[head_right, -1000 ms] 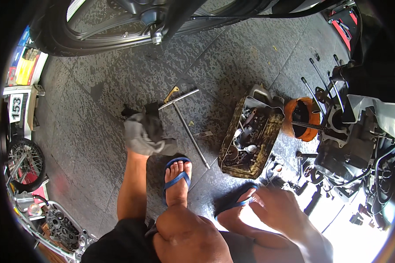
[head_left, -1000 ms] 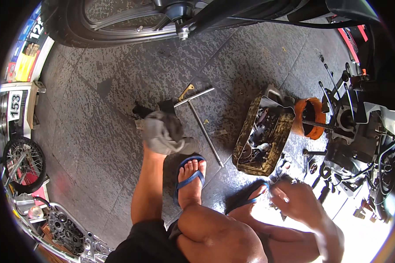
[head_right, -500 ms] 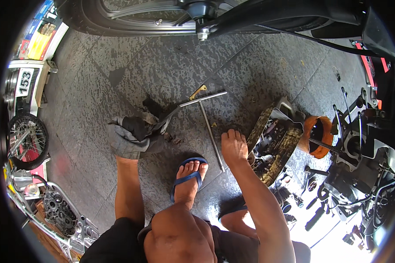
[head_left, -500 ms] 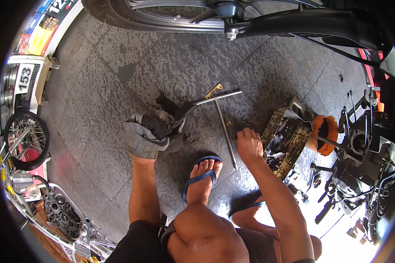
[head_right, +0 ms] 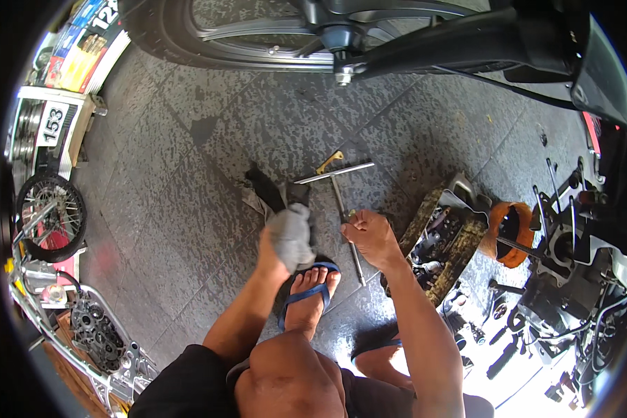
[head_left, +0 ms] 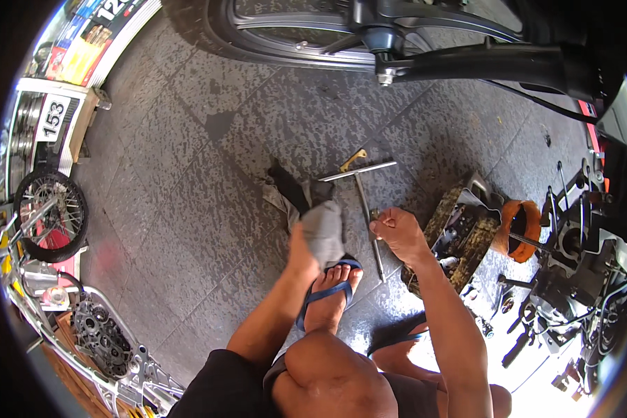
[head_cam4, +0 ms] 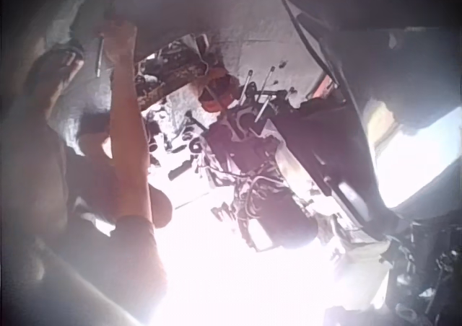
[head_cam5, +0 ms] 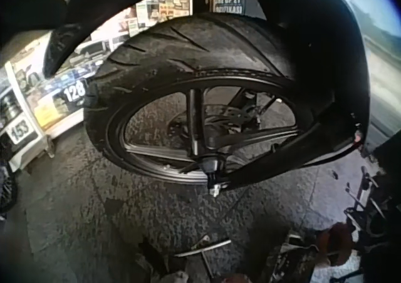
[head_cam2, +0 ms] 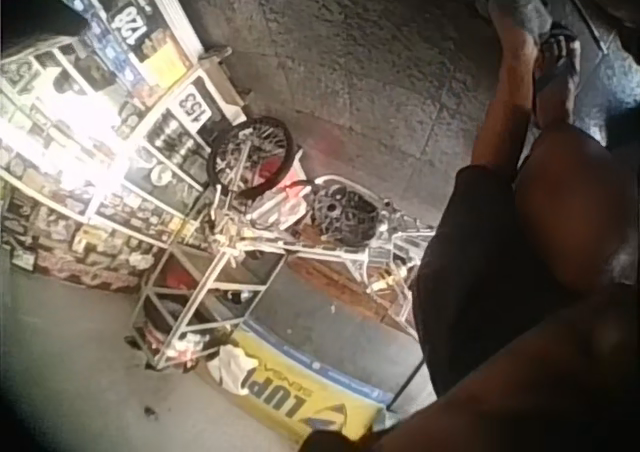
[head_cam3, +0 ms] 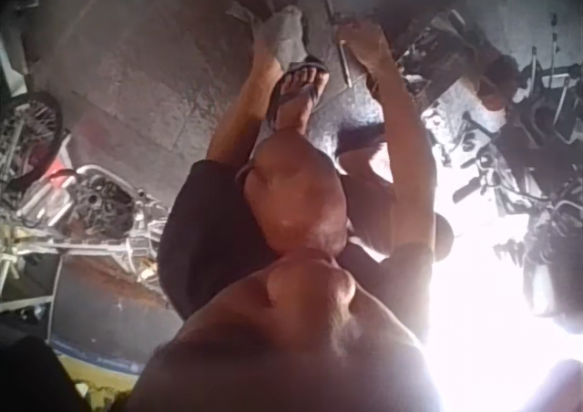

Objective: The person works on a disassembled motorcycle engine by hand and with a cloth, handling various components including a gasket and engine blocks.

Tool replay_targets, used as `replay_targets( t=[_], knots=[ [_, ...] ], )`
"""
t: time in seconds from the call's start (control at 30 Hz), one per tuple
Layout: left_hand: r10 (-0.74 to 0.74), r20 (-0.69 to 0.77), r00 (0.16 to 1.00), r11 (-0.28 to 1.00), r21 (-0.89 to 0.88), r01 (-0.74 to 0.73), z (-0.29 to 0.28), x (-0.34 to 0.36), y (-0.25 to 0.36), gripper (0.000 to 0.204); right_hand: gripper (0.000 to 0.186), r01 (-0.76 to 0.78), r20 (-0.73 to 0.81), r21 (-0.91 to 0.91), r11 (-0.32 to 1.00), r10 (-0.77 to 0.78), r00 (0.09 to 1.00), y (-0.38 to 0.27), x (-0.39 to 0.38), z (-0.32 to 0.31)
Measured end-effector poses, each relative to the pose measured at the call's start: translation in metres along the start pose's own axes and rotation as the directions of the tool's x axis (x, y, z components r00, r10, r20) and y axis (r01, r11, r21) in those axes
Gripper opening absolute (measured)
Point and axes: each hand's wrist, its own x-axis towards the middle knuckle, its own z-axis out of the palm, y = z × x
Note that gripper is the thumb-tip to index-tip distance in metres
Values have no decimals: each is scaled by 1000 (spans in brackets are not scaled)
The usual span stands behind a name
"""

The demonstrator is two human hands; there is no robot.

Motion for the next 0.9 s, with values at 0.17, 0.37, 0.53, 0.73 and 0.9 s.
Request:
replay_targets(
  t=[0.17, 0.37, 0.53, 0.73, 0.9],
  knots=[
    [-221, -36, 975, 922, -335, 196, 53, -14, 21, 8, 18, 75, -50, -142, 987, -83, 995, -32, -11, 36],
    [-221, -126, 967, 851, -509, 128, 65, -12, 27, 10, 18, -57, 83, -97, 994, 65, 994, -51, -14, 17],
    [-118, -37, 992, 880, -467, 87, 76, -34, 26, 11, 15, 68, -41, 331, 941, -58, 997, -60, -21, 28],
    [-33, -26, 999, 974, -226, 26, 74, -31, 32, 11, 11, 15, -24, 775, 632, 7, 1000, -50, -25, 36],
    [-65, 24, 998, 993, -97, 67, 84, -33, 49, 8, 10, 149, -131, 791, 594, -75, 989, -54, -34, 28]
  ],
)
